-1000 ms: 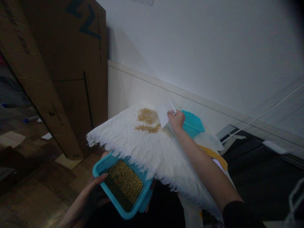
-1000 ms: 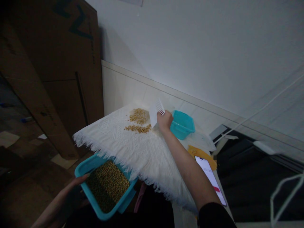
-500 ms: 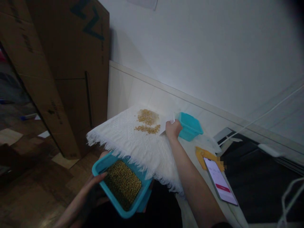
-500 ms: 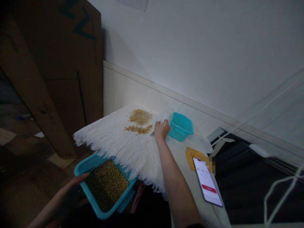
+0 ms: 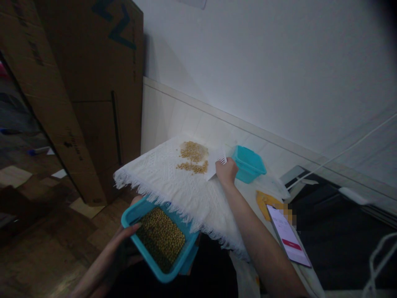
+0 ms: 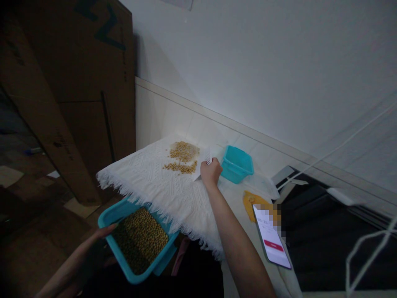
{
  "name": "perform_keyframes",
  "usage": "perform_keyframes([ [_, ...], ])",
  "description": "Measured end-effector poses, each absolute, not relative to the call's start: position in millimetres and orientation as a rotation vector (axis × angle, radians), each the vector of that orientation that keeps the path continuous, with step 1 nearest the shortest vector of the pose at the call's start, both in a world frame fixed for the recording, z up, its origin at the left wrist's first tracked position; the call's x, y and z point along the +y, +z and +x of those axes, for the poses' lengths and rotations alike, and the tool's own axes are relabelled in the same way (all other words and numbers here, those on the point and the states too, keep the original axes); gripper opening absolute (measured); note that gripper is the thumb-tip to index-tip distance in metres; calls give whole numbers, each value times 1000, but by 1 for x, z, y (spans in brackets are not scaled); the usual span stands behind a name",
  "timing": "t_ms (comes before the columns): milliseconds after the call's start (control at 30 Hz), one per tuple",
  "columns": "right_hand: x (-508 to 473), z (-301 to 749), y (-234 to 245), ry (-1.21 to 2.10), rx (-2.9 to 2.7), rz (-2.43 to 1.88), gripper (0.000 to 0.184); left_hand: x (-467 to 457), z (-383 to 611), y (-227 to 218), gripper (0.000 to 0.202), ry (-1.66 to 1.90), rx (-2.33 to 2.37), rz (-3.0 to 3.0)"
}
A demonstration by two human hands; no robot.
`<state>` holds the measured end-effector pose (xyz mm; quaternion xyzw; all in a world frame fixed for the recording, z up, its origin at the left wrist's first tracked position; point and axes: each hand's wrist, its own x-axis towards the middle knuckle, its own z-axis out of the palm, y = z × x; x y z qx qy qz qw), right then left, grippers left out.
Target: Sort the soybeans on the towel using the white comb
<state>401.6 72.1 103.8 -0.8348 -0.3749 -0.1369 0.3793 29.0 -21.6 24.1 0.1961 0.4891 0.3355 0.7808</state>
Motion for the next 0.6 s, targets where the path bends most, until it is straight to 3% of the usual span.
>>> perform_keyframes([
  [600, 47, 385, 108, -224, -1128, -1987, 7, -22, 32, 22, 84, 728, 1080, 414],
])
